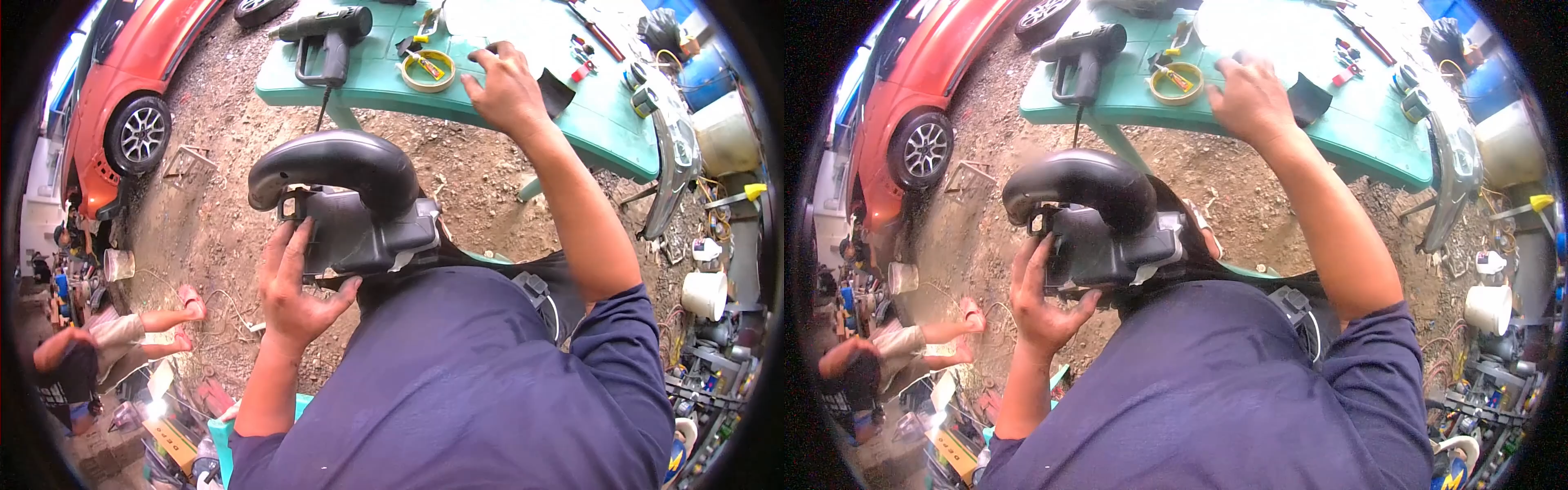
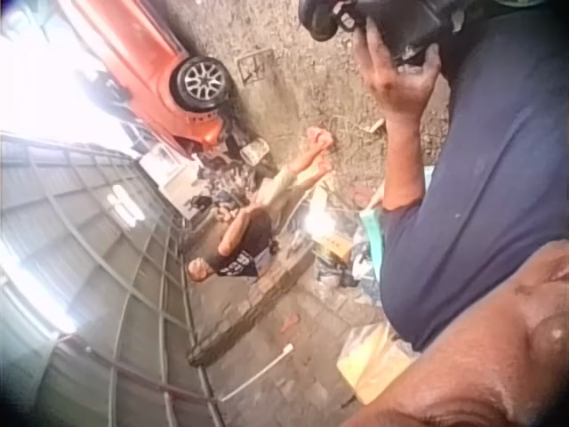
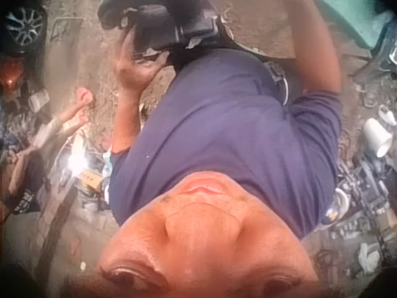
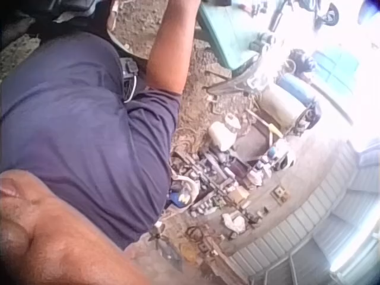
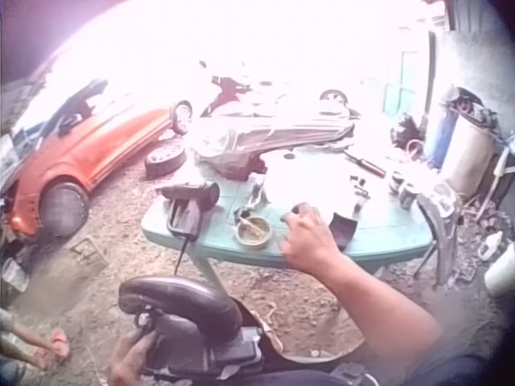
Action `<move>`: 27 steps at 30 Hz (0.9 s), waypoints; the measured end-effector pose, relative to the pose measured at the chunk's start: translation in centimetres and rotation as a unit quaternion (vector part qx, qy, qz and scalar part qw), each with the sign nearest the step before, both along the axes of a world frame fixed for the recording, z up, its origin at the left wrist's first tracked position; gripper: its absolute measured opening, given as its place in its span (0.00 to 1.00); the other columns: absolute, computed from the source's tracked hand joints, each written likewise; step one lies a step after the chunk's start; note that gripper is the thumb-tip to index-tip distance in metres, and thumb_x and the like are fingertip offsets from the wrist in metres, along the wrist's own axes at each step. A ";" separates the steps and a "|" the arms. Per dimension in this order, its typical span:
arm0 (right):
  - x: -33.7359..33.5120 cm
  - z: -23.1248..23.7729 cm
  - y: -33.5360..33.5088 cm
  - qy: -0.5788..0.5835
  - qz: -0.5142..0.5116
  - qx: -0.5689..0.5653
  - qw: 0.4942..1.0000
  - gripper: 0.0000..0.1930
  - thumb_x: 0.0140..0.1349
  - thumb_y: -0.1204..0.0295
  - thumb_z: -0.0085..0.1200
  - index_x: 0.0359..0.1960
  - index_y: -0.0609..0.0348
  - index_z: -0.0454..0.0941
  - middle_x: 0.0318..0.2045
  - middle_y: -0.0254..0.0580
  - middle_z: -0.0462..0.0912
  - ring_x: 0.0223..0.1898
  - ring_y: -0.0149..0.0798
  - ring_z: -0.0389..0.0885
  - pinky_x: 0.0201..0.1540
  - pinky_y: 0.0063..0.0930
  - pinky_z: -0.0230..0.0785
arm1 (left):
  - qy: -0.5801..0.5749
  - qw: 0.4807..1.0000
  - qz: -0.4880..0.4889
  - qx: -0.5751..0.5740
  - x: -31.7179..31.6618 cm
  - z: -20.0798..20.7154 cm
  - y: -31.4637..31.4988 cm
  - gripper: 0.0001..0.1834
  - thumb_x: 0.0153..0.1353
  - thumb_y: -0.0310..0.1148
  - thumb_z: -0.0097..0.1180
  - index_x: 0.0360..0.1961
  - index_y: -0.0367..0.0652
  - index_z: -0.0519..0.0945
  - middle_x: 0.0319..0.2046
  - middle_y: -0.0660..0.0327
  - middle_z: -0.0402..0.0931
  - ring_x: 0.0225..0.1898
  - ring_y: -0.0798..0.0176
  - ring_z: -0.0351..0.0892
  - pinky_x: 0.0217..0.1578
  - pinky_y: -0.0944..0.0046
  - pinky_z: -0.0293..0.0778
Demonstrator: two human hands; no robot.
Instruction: Repairing or modifying a plastic car component using a heat gun and hand tools.
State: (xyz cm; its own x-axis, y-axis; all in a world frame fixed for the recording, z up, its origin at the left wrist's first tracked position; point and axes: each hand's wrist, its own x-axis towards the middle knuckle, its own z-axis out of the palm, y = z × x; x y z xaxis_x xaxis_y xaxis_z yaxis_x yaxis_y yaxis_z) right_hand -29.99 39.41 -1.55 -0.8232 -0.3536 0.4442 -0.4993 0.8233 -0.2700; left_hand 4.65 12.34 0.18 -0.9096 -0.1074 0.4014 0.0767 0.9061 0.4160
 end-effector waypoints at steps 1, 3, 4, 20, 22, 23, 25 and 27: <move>0.1 0.3 -0.8 -0.026 0.004 0.003 1.000 0.24 0.73 0.58 0.68 0.64 0.57 0.90 0.67 0.59 0.83 0.71 0.63 0.80 0.75 0.54 0.75 | 0.000 1.000 -0.004 0.004 0.0 -0.1 0.0 0.54 0.46 0.44 0.89 0.75 0.37 0.82 0.68 0.37 0.80 0.66 0.32 0.84 0.66 0.40 0.82; 0.2 0.9 -2.4 -0.061 0.016 0.011 0.998 0.25 0.74 0.54 0.68 0.64 0.57 0.91 0.67 0.56 0.82 0.72 0.60 0.79 0.76 0.52 0.75 | 0.001 1.000 -0.007 0.008 0.1 -0.1 0.2 0.54 0.45 0.44 0.89 0.75 0.37 0.82 0.69 0.37 0.80 0.67 0.32 0.84 0.67 0.40 0.82; 0.1 0.8 -3.1 -0.062 0.016 0.011 0.998 0.25 0.74 0.54 0.68 0.64 0.57 0.91 0.67 0.56 0.82 0.72 0.60 0.79 0.76 0.52 0.75 | -0.003 1.000 -0.004 0.011 0.2 -0.1 0.2 0.54 0.45 0.44 0.89 0.75 0.37 0.82 0.69 0.37 0.80 0.67 0.32 0.83 0.67 0.40 0.82; -3.5 -0.9 -7.3 -0.047 -0.007 0.051 0.998 0.20 0.70 0.52 0.69 0.49 0.56 0.96 0.59 0.59 0.87 0.67 0.61 0.83 0.74 0.53 0.75 | 0.004 1.000 -0.002 -0.003 0.4 0.1 -0.2 0.53 0.46 0.45 0.89 0.74 0.37 0.82 0.67 0.37 0.80 0.64 0.33 0.85 0.62 0.43 0.85; -3.5 -0.9 -7.1 -0.032 -0.004 0.041 0.999 0.21 0.69 0.52 0.69 0.50 0.56 0.96 0.57 0.59 0.88 0.66 0.62 0.84 0.73 0.53 0.75 | 0.002 1.000 -0.003 0.000 0.3 0.2 -0.1 0.53 0.46 0.44 0.89 0.74 0.37 0.83 0.67 0.37 0.80 0.63 0.34 0.85 0.62 0.43 0.86; -3.5 -0.7 -6.9 -0.041 -0.002 -0.013 0.999 0.21 0.69 0.52 0.69 0.50 0.55 0.96 0.56 0.59 0.89 0.64 0.61 0.86 0.72 0.53 0.76 | 0.000 1.000 -0.004 0.003 0.2 0.3 0.0 0.52 0.46 0.44 0.89 0.74 0.37 0.83 0.67 0.37 0.80 0.63 0.34 0.86 0.62 0.43 0.86; -3.3 -0.4 -5.8 -0.026 0.008 -0.115 0.993 0.21 0.70 0.52 0.71 0.52 0.54 0.96 0.51 0.60 0.93 0.56 0.62 0.91 0.66 0.52 0.81 | 0.007 1.000 -0.009 0.005 0.0 0.3 0.2 0.52 0.46 0.44 0.89 0.74 0.37 0.83 0.67 0.37 0.80 0.63 0.34 0.85 0.62 0.43 0.85; -2.2 0.9 -4.5 -0.052 0.061 -0.205 0.975 0.23 0.73 0.52 0.68 0.54 0.58 0.95 0.45 0.56 0.96 0.48 0.56 0.96 0.59 0.47 0.85 | 0.011 1.000 -0.006 0.010 0.2 0.2 0.2 0.52 0.46 0.44 0.89 0.73 0.37 0.83 0.67 0.37 0.80 0.63 0.33 0.85 0.62 0.42 0.85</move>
State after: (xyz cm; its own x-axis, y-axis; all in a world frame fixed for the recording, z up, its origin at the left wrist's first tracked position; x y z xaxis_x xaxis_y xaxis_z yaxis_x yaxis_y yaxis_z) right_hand -32.21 34.95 -0.67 -0.8342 -0.2628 0.4849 -0.5395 0.5711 -0.6187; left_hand 4.81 12.50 0.33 -0.9017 -0.1048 0.4194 0.0967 0.8967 0.4319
